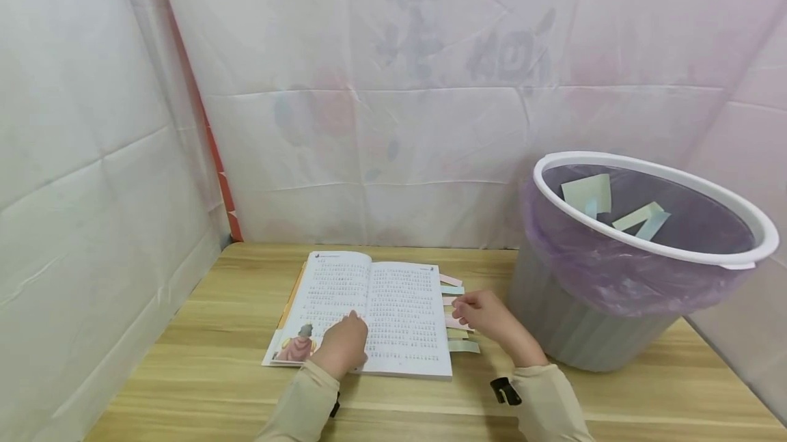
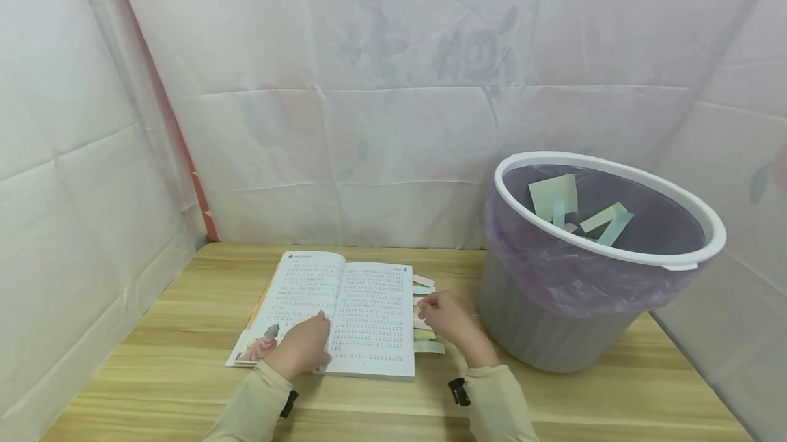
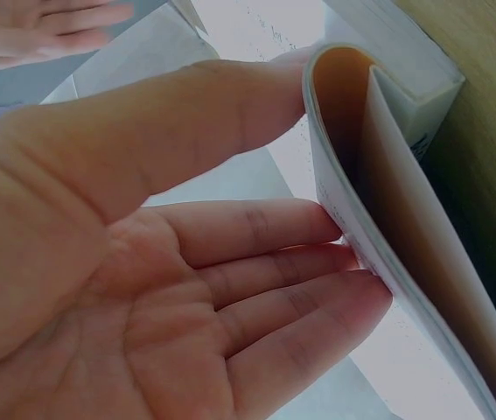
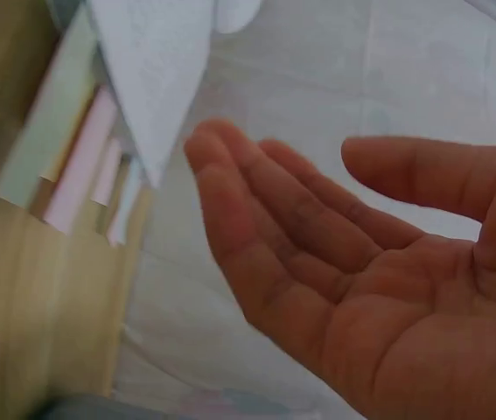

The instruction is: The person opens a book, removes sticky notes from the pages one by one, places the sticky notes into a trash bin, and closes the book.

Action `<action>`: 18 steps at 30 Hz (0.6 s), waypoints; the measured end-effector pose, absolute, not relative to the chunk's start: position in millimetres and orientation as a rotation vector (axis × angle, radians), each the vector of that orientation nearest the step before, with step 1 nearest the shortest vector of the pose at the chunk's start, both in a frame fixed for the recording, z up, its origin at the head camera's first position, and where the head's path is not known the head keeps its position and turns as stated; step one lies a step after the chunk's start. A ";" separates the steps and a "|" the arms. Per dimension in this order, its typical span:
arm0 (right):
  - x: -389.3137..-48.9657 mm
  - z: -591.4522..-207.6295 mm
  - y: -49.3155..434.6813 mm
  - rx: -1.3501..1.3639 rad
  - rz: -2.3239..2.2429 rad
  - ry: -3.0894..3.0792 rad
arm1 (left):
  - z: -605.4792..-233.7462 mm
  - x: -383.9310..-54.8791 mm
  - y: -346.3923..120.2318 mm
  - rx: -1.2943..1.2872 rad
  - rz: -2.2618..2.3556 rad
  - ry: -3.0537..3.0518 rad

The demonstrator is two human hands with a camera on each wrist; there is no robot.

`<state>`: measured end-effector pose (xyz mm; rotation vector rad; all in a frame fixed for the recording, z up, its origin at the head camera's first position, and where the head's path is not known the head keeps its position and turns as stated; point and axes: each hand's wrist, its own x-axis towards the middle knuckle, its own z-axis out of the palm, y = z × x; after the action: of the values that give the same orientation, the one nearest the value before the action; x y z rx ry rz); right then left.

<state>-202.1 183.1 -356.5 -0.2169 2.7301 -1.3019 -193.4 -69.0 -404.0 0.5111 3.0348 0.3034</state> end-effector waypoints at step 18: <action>-255.3 -391.8 178.4 0.011 -1.407 2.623 | -404.5 -192.6 -66.2 0.505 0.261 3.034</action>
<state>-255.3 178.4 -391.8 0.0110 2.6233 -1.4067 -192.6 -66.2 -404.5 0.5053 3.0341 0.2611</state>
